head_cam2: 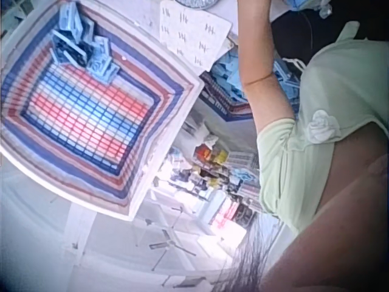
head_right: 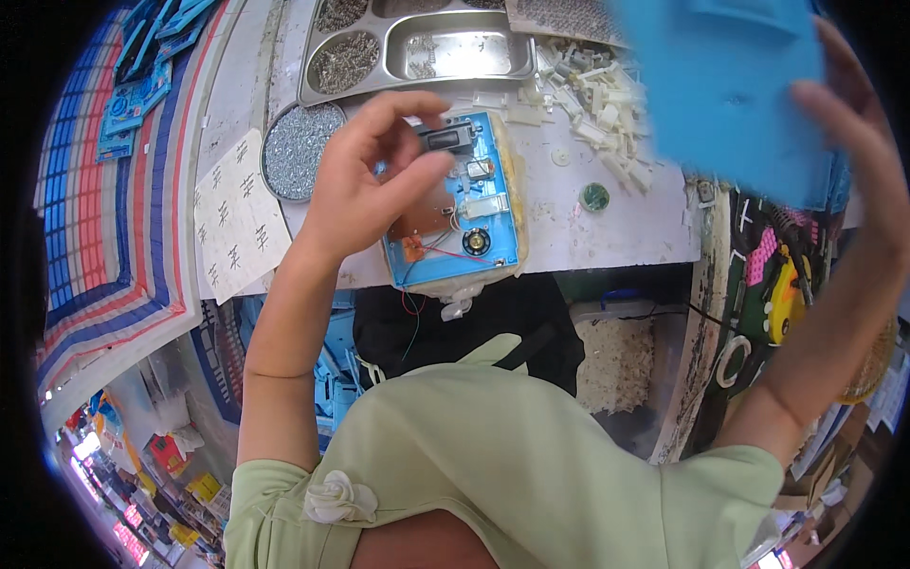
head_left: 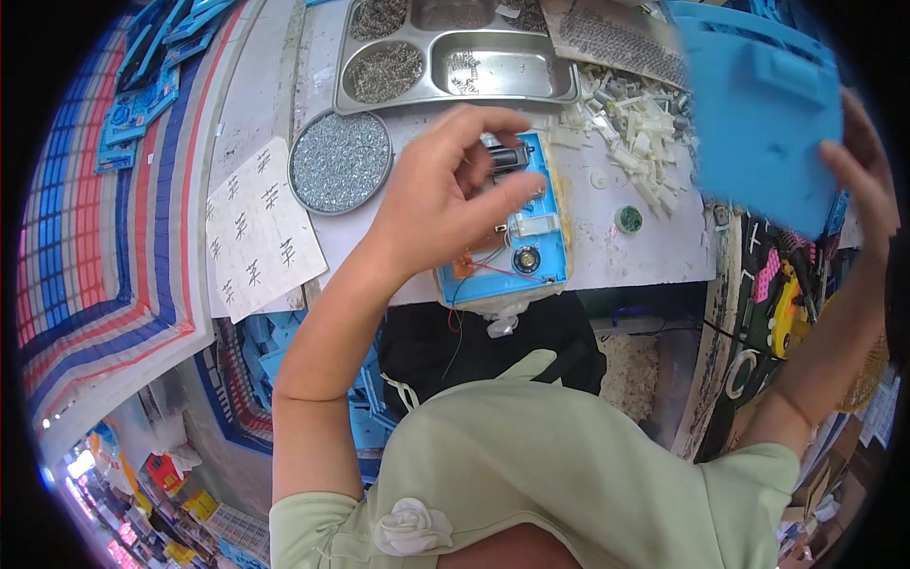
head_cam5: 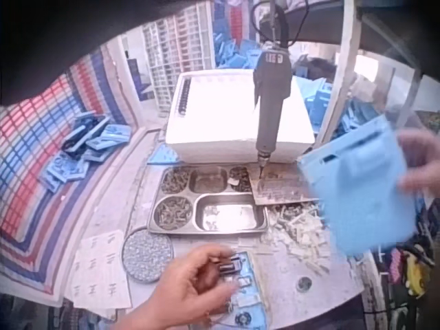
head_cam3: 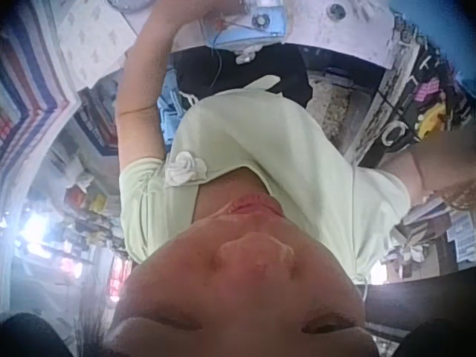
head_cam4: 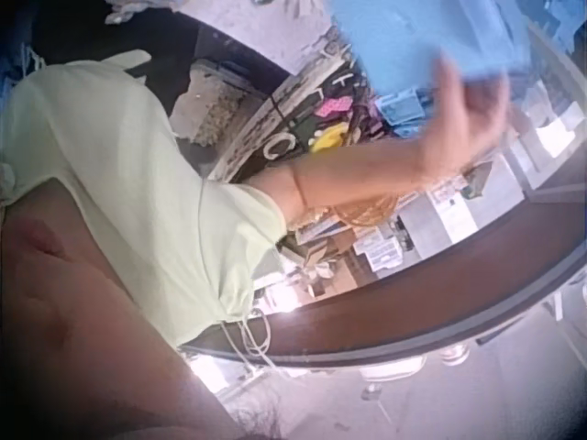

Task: Assemble and solder components into a blue plastic housing.

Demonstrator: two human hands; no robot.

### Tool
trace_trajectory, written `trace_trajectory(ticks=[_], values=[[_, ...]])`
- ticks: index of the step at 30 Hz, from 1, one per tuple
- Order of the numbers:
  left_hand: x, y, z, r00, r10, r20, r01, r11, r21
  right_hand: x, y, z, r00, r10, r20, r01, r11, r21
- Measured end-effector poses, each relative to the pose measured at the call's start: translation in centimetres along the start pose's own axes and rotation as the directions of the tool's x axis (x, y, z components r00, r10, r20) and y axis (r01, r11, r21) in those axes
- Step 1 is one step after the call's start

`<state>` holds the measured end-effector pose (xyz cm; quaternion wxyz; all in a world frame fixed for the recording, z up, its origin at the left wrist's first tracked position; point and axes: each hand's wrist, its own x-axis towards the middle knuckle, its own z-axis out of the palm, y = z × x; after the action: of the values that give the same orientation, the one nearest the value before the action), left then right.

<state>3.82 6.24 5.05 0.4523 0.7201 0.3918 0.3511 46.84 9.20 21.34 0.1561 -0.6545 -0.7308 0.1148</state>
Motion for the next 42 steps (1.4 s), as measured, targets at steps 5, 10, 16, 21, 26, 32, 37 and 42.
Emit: trace_trajectory(ticks=[5, 10, 16, 21, 26, 32, 37, 42], values=[[-2.5, 1.3, 0.5, 0.989, -0.144, 0.038, 0.134, 0.746, -0.653, -1.1, -11.9, 15.9, 0.994, -0.082, -0.067, 0.104, 0.668, 0.737], [-3.7, 0.6, -1.6, 0.918, -0.394, 0.036, 0.335, 0.726, -0.6, -3.4, -13.1, 19.8, 0.985, -0.099, 0.138, -0.053, 0.592, 0.804], [-6.9, -1.5, 1.8, 0.942, -0.263, -0.208, 0.299, 0.94, 0.166, -10.4, -12.2, 24.6, 0.999, -0.023, 0.024, 0.008, 0.861, 0.509], [-7.4, -3.3, 2.6, 0.962, -0.15, -0.23, 0.22, 0.921, 0.322, -9.8, -11.2, 26.9, 0.989, -0.148, 0.025, 0.128, 0.917, 0.378], [-8.8, -2.2, 2.6, 0.931, -0.287, -0.226, 0.34, 0.906, 0.252, -8.5, -10.8, 27.4, 0.939, -0.343, -0.041, 0.337, 0.882, 0.33], [-9.7, -2.5, 3.3, 0.924, -0.246, -0.292, 0.324, 0.91, 0.258, -7.9, -10.6, 27.4, 0.902, -0.43, -0.031, 0.417, 0.852, 0.317], [-9.9, -3.0, 3.5, 0.918, -0.247, -0.309, 0.314, 0.931, 0.188, -9.0, -10.2, 26.9, 0.972, -0.123, 0.199, -0.04, 0.75, 0.66], [-10.4, -4.1, 3.6, 0.9, -0.291, -0.325, 0.303, 0.953, -0.014, -10.1, -10.2, 27.9, 0.985, -0.077, 0.156, -0.07, 0.645, 0.761]])
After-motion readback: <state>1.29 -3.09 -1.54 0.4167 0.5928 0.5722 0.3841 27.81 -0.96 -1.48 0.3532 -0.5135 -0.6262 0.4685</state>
